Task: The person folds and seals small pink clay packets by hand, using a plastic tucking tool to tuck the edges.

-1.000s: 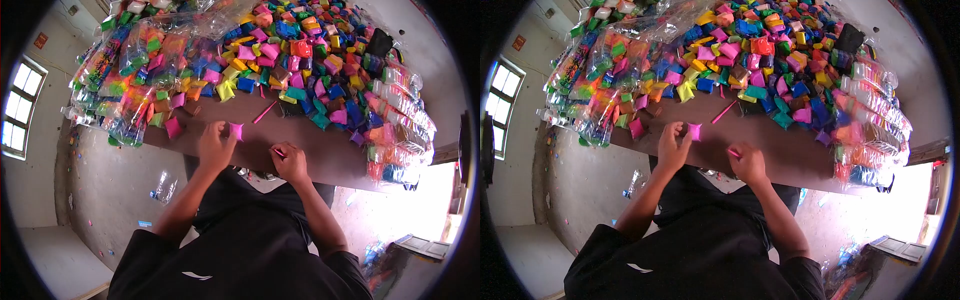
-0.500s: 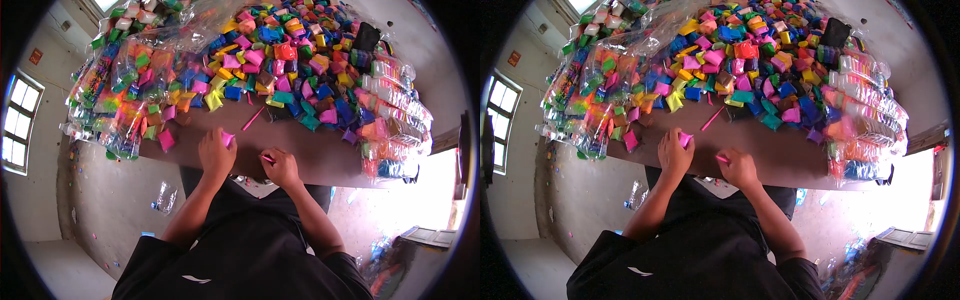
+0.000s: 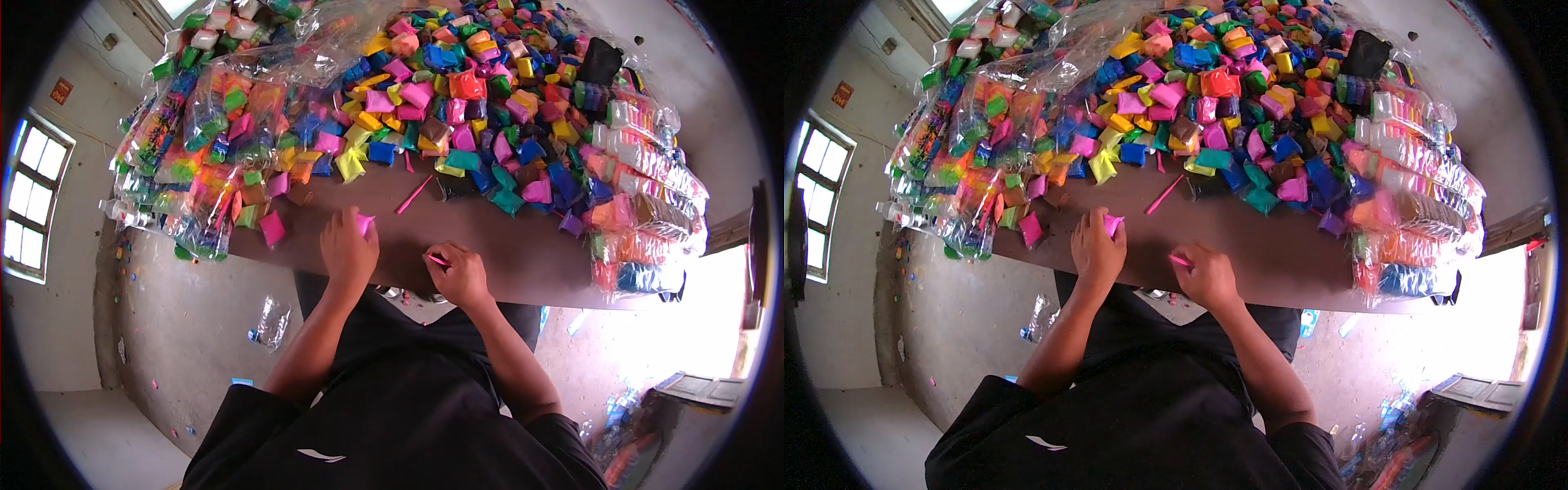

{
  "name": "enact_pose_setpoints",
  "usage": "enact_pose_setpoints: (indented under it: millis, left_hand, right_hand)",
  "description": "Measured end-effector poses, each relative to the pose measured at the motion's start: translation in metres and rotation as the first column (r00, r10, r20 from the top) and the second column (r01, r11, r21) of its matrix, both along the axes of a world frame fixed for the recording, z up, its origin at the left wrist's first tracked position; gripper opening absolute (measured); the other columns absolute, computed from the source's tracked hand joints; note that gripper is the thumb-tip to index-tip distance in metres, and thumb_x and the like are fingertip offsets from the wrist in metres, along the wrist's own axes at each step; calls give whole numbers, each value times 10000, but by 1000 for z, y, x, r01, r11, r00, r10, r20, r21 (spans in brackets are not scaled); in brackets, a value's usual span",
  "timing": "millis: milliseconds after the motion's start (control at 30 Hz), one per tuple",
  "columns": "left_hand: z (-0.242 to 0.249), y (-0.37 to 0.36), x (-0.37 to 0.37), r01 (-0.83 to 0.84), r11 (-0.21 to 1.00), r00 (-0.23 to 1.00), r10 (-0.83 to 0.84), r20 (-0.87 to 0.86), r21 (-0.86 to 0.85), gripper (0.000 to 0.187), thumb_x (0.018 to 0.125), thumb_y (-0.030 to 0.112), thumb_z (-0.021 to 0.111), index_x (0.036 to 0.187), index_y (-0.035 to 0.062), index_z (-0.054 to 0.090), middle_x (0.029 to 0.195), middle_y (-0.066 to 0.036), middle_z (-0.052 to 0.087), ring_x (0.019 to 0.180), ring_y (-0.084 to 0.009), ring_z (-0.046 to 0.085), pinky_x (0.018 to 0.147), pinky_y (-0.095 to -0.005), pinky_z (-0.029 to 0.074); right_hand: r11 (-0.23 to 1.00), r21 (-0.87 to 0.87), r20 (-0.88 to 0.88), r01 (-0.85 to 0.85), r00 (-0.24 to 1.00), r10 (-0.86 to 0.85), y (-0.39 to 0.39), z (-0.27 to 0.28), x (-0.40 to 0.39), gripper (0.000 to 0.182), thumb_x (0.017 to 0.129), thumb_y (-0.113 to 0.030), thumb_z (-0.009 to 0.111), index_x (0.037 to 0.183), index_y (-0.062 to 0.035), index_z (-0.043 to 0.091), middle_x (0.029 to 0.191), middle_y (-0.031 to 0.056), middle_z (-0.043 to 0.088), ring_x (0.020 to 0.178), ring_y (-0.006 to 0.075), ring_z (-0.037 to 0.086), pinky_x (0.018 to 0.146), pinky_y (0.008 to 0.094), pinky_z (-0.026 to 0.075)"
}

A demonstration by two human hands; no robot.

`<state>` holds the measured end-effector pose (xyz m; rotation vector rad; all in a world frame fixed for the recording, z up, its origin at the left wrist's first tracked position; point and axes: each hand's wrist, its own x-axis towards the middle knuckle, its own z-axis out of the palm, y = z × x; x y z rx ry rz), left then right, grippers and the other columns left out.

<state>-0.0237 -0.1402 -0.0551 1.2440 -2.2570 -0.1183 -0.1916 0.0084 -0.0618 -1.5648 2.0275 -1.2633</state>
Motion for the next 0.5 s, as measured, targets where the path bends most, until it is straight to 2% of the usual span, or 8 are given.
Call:
enact_pose_setpoints:
  millis: [67,100,167,300,367,500]
  left_hand:
    - [6,5,-1,-5,999,999,7,40,-42,497,894,242,732,1314,43,556,1258,-200,593,1151,-400,591,952,-517,478]
    - [2,5,2,-5,999,999,7,40,-42,497,894,242,732,1314,43,556,1258,-200,593,1151,-400,591,952,-517,478]
    - [-12,4,8,212,971,975,-202,92,-114,587,938,285,686,1431,20,508,1438,-216,508,1310,-428,504,1082,-545,416]
    - [-12,12,13,259,963,958,-246,145,-80,622,964,302,658,1466,-16,475,1517,-218,460,1395,-438,436,1164,-553,347]
    - [-10,15,13,259,966,960,-259,103,20,668,1002,352,615,1523,-15,417,1595,-195,395,1483,-413,348,1235,-523,256]
    - [-11,15,13,254,967,959,-254,124,22,687,1004,373,613,1527,-21,406,1605,-196,382,1489,-411,342,1236,-528,250]
  right_hand:
    - [1000,7,-3,-2,1000,2,0,0,0,116,841,-125,719,944,-75,735,883,152,686,824,398,672,724,463,541]
    - [1000,15,-5,-1,1000,2,0,0,-1,116,841,-125,720,945,-76,734,885,152,687,825,397,674,723,464,542]
    - [1000,9,0,-2,1000,2,0,0,-1,117,841,-126,720,946,-76,735,886,152,688,824,396,676,721,465,543]
    - [1000,12,9,6,1000,-6,1,3,2,121,844,-129,717,950,-75,738,892,151,692,820,390,681,718,462,545]
    - [1000,12,1,11,1000,-11,0,-1,2,120,845,-129,716,951,-75,739,891,149,694,819,387,682,718,461,545]
    - [1000,15,-6,10,1000,-10,0,0,0,120,846,-129,718,949,-73,740,886,143,698,814,380,683,718,455,546]
